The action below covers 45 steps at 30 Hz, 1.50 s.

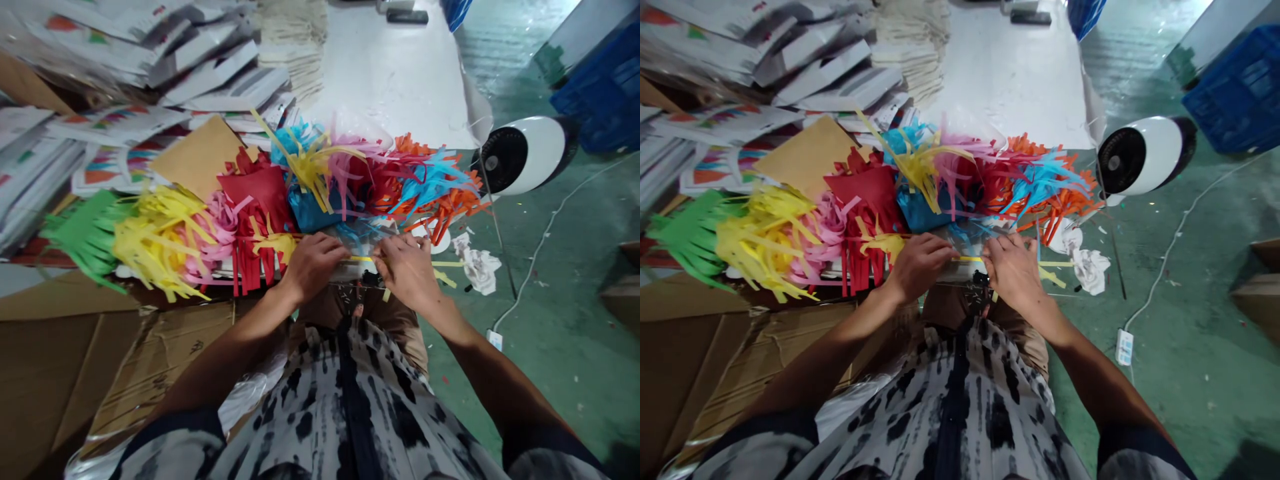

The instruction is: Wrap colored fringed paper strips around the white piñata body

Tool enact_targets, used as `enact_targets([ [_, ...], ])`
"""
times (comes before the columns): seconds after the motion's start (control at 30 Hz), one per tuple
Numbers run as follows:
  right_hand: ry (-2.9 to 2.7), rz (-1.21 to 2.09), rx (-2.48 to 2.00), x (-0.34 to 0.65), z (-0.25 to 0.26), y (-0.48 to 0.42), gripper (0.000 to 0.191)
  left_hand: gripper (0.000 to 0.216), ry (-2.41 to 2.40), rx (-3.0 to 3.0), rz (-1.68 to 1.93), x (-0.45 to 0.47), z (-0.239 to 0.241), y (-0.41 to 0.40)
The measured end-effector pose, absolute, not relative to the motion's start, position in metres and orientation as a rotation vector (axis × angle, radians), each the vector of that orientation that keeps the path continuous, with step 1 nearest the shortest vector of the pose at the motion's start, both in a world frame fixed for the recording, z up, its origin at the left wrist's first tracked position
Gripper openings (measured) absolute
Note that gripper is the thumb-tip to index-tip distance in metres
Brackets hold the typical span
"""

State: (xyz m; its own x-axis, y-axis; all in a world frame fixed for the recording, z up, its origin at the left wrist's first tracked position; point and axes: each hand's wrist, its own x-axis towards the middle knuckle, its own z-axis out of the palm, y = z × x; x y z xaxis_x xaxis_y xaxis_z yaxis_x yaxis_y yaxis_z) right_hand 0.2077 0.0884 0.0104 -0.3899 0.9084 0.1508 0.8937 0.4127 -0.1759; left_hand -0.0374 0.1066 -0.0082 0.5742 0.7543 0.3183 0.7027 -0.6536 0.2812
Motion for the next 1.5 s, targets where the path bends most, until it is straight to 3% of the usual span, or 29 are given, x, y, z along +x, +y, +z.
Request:
enact_targets([
  [0.4,-2.456,-0.085,-1.443,0.217,0.018,0.049,0.015,0.032,1.077,2.94,0.757,-0.034,-0.015,0.047],
  [0.6,-2.429,-0.269,-1.211,0.195,-0.003,0.027,0.021,0.023,1.118,2.993,0.92,-0.036,-0.032,0.041],
  [0.87,-2.37,-0.392,-1.062,0.195,-0.017,0.027,0.013,0.016,1.129,2.965,1.092,-0.028,-0.021,0.024],
  [1.07,-2.309,-0.401,-0.902,0.206,0.009,0.026,0.017,0.023,1.288,2.014,1.019,-0.024,0.008,0.01],
  [1.23,-2.269,-0.51,-0.861,0.211,0.035,0.023,0.019,0.034,1.044,1.244,0.717,-0.024,0.035,0.012],
  [1.5,-2.197,-0.214,-1.1,0.21,0.045,0.022,0.021,0.033,0.935,0.788,0.704,-0.015,0.038,0.019],
])
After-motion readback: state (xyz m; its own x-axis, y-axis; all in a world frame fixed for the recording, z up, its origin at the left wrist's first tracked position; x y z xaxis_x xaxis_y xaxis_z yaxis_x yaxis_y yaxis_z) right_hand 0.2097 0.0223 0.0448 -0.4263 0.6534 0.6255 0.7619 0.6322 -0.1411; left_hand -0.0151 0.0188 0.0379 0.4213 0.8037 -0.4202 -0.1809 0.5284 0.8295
